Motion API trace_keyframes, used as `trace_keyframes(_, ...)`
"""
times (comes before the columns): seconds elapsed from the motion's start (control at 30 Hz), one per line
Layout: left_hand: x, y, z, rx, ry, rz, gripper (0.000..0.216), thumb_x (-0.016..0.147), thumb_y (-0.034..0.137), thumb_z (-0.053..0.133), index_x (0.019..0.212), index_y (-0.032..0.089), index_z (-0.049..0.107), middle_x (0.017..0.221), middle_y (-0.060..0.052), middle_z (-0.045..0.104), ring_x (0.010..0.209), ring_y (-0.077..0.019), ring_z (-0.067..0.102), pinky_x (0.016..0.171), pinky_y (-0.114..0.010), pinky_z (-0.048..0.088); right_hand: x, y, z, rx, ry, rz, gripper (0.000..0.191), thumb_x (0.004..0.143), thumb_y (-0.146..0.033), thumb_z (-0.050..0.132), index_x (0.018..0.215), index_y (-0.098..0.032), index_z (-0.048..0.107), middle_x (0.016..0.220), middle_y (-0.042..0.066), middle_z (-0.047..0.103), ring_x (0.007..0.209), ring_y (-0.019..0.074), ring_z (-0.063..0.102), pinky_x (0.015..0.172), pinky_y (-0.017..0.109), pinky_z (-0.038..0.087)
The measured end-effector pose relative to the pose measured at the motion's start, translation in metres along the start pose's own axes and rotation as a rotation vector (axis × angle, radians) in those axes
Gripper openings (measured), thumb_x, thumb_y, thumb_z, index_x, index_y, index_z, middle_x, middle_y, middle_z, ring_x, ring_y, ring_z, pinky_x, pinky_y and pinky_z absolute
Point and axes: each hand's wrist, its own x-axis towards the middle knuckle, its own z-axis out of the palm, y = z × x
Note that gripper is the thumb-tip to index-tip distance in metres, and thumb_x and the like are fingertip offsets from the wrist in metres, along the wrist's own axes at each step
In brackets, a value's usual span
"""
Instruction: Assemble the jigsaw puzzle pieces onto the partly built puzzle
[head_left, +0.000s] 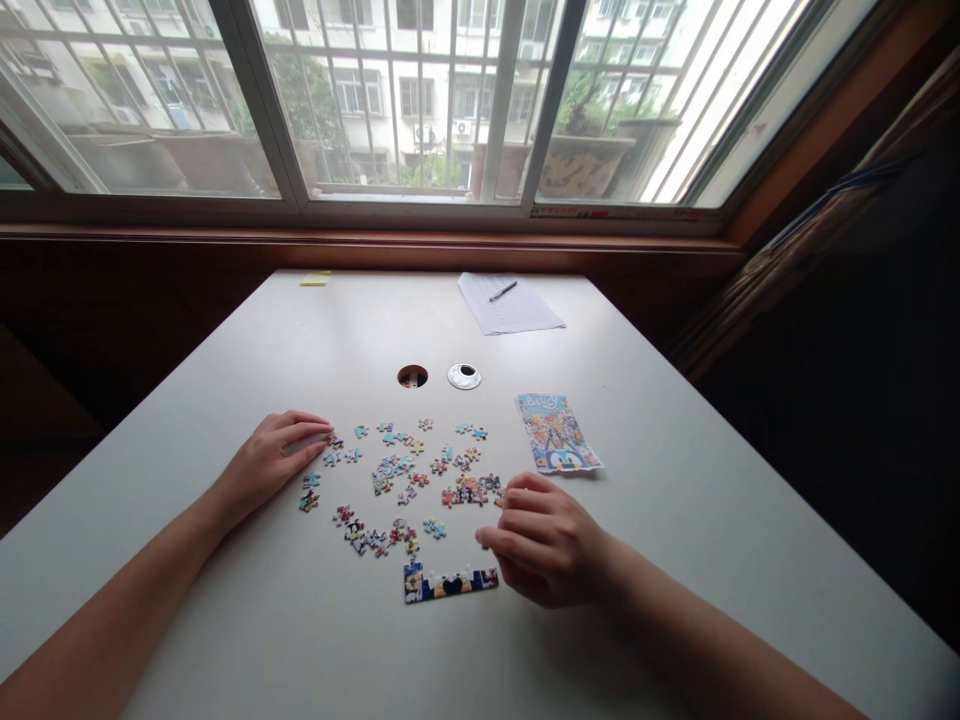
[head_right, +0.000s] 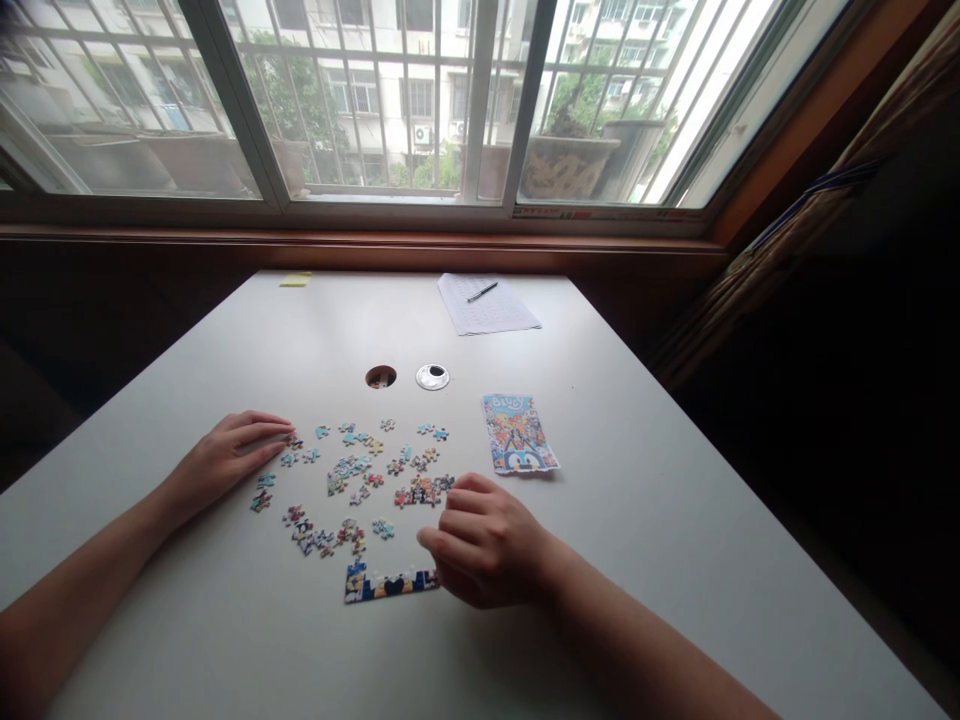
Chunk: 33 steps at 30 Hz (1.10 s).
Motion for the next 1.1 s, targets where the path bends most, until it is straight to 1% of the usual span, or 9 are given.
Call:
trace_keyframes(0.13, -0.0010, -0.0012, -0.0002, -0.009, -0.005, -0.027, 0.043, 0.092, 0.060, 0.054, 0.119, 0.029, 0.069, 0.125, -0.004, 0.065, 0.117, -0.0265, 0.056, 0.101, -0.039, 0.047, -0.0006, 0.0003, 0.0006, 0.007, 0.000, 0.002, 0.023, 0.086, -0.022, 0.052, 0.108, -0.018, 0.060, 0.069, 0.000, 0.057, 0.065, 0.0178, 0.049, 0.074, 0.038, 0.043)
trace_keyframes(0.23, -0.0012, -0.0026, 0.0005, -0.021, -0.004, -0.034, 0.045, 0.091, 0.060, 0.056, 0.120, 0.028, 0.068, 0.125, -0.005, 0.065, 0.117, -0.0266, 0.056, 0.102, -0.040, 0.047, -0.0007, 0.0003, 0.0007, 0.005, 0.001, 0.005, 0.023, 0.086, -0.022, 0.053, 0.108, -0.018, 0.060, 0.068, 0.000, 0.055, 0.065, 0.0177, 0.048, 0.074, 0.037, 0.043)
trace_keyframes(0.5, -0.0010, -0.0024, 0.0004, -0.017, -0.010, -0.020, 0.042, 0.091, 0.058, 0.056, 0.117, 0.028, 0.070, 0.125, -0.005, 0.065, 0.117, -0.0270, 0.056, 0.105, -0.042, 0.045, -0.0001, 0.0004, -0.0002, 0.003, 0.002, 0.003, 0.023, 0.087, -0.022, 0.052, 0.108, -0.018, 0.060, 0.068, -0.001, 0.055, 0.064, 0.0171, 0.048, 0.073, 0.037, 0.043)
trace_keyframes(0.77, -0.0006, -0.0036, 0.0002, -0.015, -0.006, -0.007, 0.041, 0.091, 0.058, 0.057, 0.114, 0.028, 0.071, 0.124, -0.004, 0.065, 0.116, -0.0266, 0.057, 0.104, -0.041, 0.046, -0.0004, 0.0000, 0.0009, 0.005, 0.003, 0.006, 0.023, 0.087, -0.022, 0.052, 0.108, -0.018, 0.060, 0.068, 0.000, 0.057, 0.065, 0.0177, 0.049, 0.074, 0.037, 0.043)
trace_keyframes(1.1, -0.0005, -0.0012, -0.0007, -0.020, 0.002, -0.010, 0.042, 0.090, 0.060, 0.056, 0.113, 0.028, 0.072, 0.123, -0.005, 0.066, 0.115, -0.0272, 0.057, 0.105, -0.043, 0.046, 0.0007, -0.0003, -0.0003, -0.004, 0.007, 0.003, 0.023, 0.086, -0.021, 0.053, 0.108, -0.018, 0.060, 0.068, -0.001, 0.056, 0.064, 0.0174, 0.049, 0.073, 0.037, 0.043)
